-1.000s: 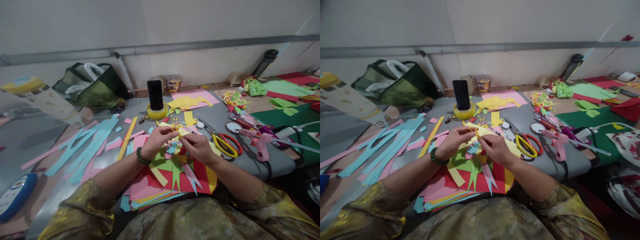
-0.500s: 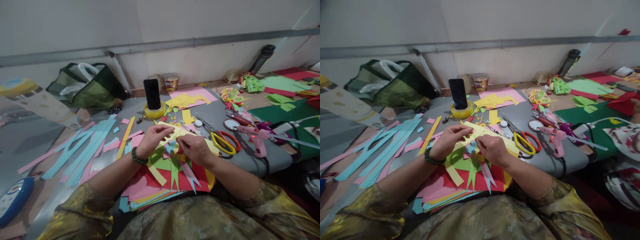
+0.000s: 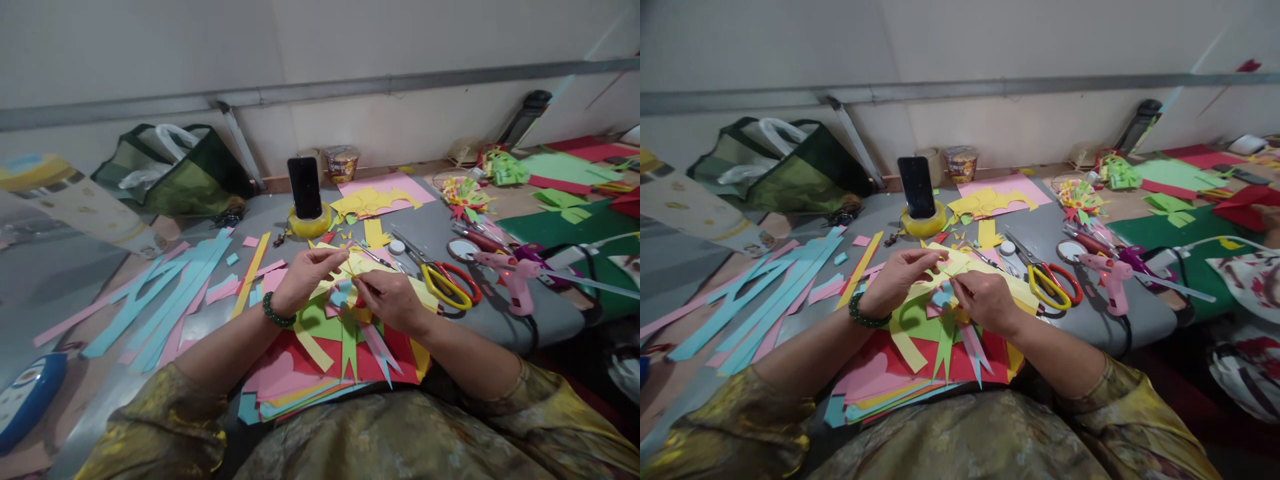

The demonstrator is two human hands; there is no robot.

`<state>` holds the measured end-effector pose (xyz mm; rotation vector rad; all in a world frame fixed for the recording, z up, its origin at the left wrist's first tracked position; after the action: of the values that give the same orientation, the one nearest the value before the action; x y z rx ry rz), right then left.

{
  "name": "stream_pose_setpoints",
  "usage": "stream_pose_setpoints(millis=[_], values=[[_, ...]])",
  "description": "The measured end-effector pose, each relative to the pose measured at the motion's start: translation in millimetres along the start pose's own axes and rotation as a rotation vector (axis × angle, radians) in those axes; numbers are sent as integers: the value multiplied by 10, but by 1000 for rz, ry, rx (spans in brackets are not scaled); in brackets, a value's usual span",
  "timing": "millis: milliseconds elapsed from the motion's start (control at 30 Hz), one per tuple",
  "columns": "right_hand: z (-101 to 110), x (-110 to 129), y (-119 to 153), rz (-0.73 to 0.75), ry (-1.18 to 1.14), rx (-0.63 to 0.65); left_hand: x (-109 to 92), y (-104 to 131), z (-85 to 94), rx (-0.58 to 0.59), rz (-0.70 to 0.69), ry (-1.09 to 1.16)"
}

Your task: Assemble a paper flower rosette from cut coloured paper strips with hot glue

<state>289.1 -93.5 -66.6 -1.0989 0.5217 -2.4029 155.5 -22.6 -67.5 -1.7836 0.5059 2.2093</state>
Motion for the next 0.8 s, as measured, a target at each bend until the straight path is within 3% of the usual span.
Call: stream_pose_setpoints(millis=[233,567,800], values=[[-14,2,7,4,-17,8,42,-16,-8,-30,-5,-5],[-28,43,2,-23,-136,23,61,13,-39,22,20,110],[16,-42,0,-169,-240,-4,78,-8,-73,102,124,313]])
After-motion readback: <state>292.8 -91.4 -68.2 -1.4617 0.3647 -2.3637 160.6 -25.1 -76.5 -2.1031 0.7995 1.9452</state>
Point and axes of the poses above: each hand's wrist, its own y-axis away from the middle knuckle, its own z-axis out of the back of the hand, x = y × z, the point moved 6 cm from there along -y, towards the middle knuckle, and after that the axes turned 11 degrees about -y, right-handed, at the moved point
